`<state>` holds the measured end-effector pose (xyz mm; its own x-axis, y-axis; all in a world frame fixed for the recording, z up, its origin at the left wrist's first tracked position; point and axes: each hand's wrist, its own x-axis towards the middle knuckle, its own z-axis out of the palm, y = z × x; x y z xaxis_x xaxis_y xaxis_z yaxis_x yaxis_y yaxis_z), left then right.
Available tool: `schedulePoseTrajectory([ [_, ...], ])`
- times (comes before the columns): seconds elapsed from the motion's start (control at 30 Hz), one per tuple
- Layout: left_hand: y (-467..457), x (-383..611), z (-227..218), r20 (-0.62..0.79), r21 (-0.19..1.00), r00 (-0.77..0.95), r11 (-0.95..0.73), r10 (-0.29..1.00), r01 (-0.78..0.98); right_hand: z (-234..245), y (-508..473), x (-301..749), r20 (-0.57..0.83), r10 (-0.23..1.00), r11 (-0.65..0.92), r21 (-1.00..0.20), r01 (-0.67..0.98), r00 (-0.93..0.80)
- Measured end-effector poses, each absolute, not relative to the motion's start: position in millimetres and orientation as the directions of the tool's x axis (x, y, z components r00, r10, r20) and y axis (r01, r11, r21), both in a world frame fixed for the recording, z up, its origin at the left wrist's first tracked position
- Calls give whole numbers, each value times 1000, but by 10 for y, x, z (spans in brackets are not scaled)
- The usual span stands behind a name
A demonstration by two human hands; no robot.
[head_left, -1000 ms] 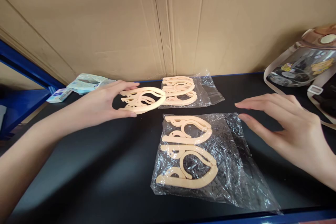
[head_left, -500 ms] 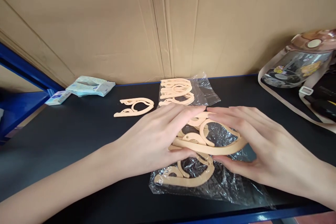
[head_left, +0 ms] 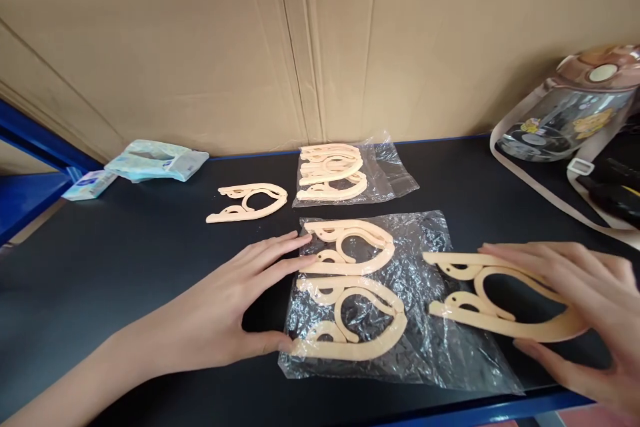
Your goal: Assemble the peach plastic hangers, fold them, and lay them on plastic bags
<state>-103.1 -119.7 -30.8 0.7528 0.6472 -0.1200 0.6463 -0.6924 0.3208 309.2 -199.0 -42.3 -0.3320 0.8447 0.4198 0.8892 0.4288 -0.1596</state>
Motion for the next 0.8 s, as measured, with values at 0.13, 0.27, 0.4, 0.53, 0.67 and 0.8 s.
schedulePoseTrajectory([
  [0.13,-1231,-992,-333,-98,324,760,-702,642,634,-515,-2044,2973,241,888,443,-224,868,-391],
  [0.27,-1259,-968,-345,-92,324,764,-706,639,630,-541,-2011,2812,183,855,519,-311,796,-486],
  [0.4,-1292,-968,-342,-90,296,762,-714,641,635,-533,-1945,2710,56,851,505,-356,786,-522],
  [0.53,-1363,-983,-334,-84,268,770,-730,633,629,-525,-1900,2834,54,872,472,-364,803,-487],
  [0.67,-1457,-948,-344,1,268,667,-643,745,717,-542,-1895,2939,124,887,458,-357,814,-444],
  [0.8,-1471,-893,-345,42,308,655,-633,754,710,-560,-1917,2799,152,895,444,-403,800,-420],
])
